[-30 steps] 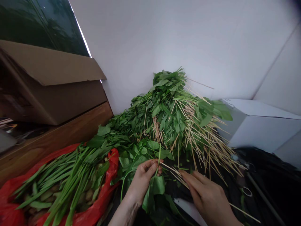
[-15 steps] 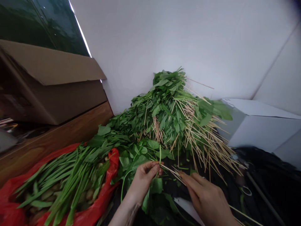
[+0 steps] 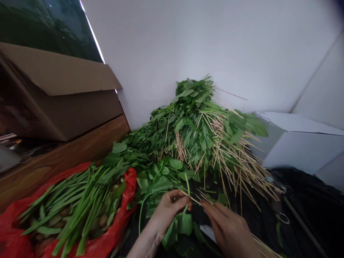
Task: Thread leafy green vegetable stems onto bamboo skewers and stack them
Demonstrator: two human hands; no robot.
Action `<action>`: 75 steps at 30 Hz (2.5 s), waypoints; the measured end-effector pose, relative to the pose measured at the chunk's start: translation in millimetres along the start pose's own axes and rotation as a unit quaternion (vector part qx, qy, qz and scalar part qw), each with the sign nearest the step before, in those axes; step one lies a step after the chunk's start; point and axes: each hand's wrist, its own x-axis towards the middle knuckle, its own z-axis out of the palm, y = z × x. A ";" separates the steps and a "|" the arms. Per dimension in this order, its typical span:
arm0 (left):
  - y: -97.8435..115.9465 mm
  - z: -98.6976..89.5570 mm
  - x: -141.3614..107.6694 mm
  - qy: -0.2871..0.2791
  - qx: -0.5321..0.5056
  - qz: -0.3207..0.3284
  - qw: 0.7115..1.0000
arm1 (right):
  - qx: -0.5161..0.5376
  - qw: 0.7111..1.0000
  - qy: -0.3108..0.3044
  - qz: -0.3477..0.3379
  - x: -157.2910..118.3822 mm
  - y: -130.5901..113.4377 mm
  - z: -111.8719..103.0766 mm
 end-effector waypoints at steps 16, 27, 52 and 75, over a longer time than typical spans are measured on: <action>41.9 -116.9 -62.7 0.026 0.767 0.199 0.610 | 0.072 0.996 0.046 0.010 0.9 19.0 6.0; 76.3 -93.3 -42.0 0.056 0.597 0.285 0.748 | 0.134 0.990 0.048 0.007 3.7 19.6 -6.2; 19.9 -27.6 -5.2 0.113 0.057 0.097 0.987 | 0.176 0.983 0.051 -0.005 9.4 -2.8 -12.9; -0.2 -30.7 -6.7 0.017 0.026 0.016 0.999 | 0.111 0.992 0.036 -0.052 -2.8 -5.5 4.4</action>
